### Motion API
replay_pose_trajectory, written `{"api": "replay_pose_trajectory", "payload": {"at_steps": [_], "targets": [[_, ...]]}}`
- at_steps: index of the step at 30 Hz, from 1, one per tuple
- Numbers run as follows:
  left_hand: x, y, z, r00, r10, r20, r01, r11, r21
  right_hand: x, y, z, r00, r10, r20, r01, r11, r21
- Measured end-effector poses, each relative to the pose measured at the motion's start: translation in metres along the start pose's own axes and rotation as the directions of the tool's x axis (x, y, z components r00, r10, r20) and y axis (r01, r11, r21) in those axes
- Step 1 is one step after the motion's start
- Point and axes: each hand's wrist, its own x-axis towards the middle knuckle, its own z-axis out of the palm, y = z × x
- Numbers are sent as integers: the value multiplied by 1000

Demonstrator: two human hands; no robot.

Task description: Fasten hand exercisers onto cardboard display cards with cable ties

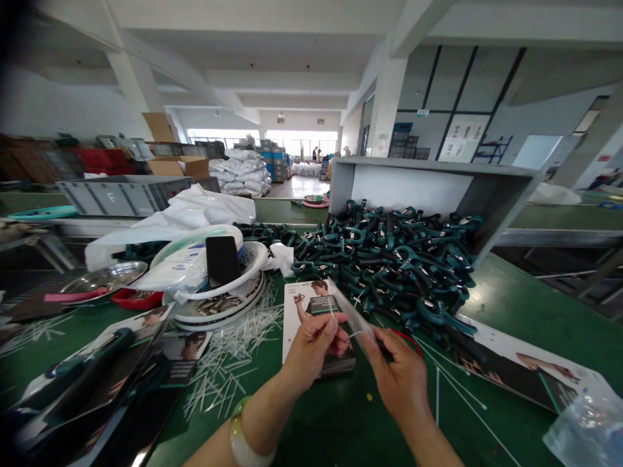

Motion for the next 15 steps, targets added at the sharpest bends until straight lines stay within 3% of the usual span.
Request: {"api": "replay_pose_trajectory", "payload": {"at_steps": [5, 15], "targets": [[4, -5, -2, 968, -238, 75, 237, 971, 14, -2, 5, 0, 998, 62, 2, -62, 997, 40], [6, -3, -6, 940, -316, 126, 318, 948, 12, -3, 6, 2, 999, 34, -19, -33, 999, 34]]}}
